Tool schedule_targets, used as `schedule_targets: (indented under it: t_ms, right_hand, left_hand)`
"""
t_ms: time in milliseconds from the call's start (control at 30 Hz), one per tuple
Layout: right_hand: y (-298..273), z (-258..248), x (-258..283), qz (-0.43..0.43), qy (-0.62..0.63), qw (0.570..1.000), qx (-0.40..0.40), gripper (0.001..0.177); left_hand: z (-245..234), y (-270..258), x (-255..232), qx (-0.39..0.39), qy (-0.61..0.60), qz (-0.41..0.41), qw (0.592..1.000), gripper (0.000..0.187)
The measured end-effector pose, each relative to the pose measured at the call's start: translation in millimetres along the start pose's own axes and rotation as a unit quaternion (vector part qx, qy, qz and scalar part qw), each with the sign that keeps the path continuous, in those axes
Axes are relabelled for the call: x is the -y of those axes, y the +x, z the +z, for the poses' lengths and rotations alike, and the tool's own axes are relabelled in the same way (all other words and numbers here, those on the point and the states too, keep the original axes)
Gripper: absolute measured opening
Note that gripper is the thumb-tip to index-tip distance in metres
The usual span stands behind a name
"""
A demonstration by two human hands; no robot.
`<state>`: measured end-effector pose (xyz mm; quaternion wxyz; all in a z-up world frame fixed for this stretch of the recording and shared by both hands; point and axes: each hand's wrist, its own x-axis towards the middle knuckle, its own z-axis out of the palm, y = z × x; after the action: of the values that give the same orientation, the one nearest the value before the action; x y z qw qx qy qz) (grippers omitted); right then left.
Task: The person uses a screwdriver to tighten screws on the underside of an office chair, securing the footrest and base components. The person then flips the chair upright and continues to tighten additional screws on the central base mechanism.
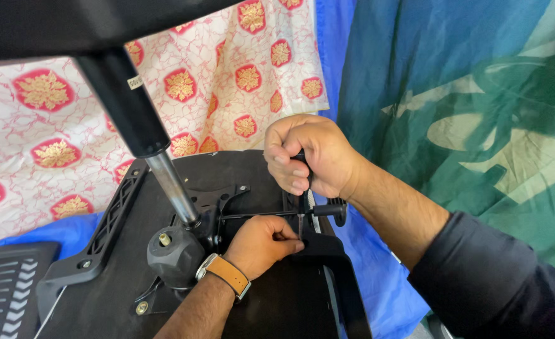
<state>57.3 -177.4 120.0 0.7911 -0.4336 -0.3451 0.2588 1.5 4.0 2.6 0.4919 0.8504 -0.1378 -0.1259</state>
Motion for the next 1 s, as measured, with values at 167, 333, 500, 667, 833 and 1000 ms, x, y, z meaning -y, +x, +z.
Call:
schedule_targets:
  t_ms: [167,333,500,667,833,1000]
  right_hand:
    - [1,12,-1,-0.037,-0.056,0.986,-0.15,0.014]
    - [-3,25,-8,-0.066,-0.108,0.968,-0.216,0.016]
    - [-3,26,-11,-0.098,-0.117,0.946,-0.287,0.017]
    - [-12,4,-4,-0.085,-0.087,0.971,-0.204,0.017]
    - [-16,-15,-9,-0.199,-0.186,0.962,0.009,0.015]
    - [-25,-12,-9,-0.095,-0.1,0.988,0.077,0.017]
  left_hand:
    - [0,0,2,-0.006,0.001,0.03,1.0,0.015]
    - [1,1,4,-0.006,-0.01,0.034,0.999,0.013]
    - [1,-1,3,-0.011,0.006,0.037,0.999,0.013]
    - [1,1,3,-0.009,0.012,0.027,1.0,0.013]
    - [2,5,12,0.006,-0.021,0.026,0.999,0.013]
    - [4,5,17,0.019,-0.026,0.054,0.998,0.011]
